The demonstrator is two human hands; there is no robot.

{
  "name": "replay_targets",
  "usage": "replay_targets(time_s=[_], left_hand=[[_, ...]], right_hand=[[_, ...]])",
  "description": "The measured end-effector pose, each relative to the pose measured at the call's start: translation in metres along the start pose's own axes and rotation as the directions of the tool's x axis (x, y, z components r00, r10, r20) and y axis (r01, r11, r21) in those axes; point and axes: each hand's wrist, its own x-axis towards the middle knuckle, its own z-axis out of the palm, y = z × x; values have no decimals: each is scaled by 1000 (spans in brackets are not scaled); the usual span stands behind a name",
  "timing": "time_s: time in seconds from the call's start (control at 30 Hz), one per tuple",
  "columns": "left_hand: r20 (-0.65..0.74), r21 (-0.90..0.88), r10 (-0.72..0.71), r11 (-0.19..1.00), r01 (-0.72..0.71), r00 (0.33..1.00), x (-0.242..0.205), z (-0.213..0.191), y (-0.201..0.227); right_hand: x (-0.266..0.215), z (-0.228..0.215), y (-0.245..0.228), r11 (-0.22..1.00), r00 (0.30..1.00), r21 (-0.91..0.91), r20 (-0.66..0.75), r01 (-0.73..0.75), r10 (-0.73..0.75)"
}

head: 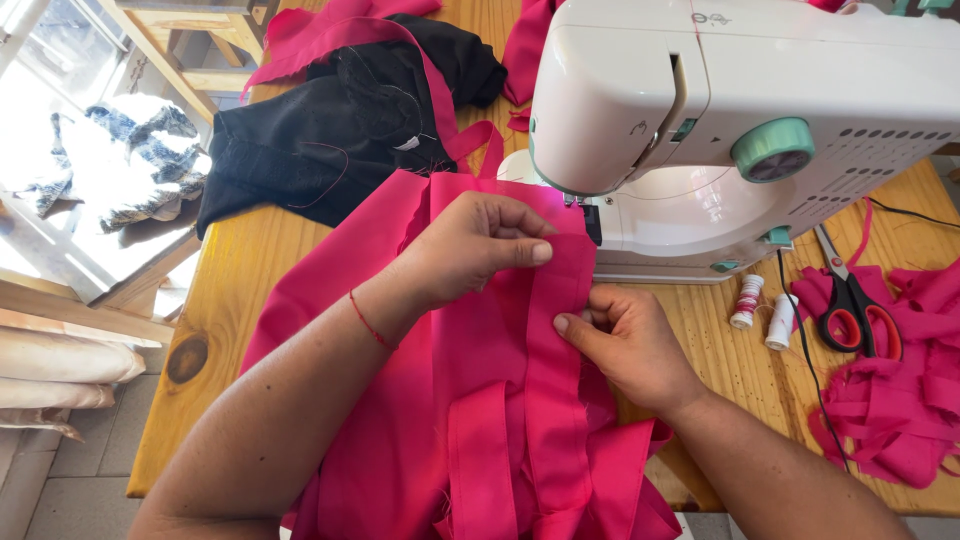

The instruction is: The person aligns a piece of pink fabric on a wooden table next to a sewing machine. They use scissors to trim the edges of the fabric, cutting away excess material and loose threads.

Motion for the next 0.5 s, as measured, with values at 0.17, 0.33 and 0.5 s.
replay_targets(time_s=[0.17, 0.33, 0.5], left_hand=[[-22, 328, 93, 941, -80, 995, 3, 13, -9], [270, 318, 205, 903, -288, 941, -30, 30, 56], [268, 173, -149, 979, 105, 952, -31, 30, 55]], right_hand=[[4, -20, 16, 980, 999, -197, -27, 29, -35], [-8, -20, -13, 746, 865, -602, -173, 285, -470], [-10, -22, -18, 538, 558, -629, -194, 561, -807]])
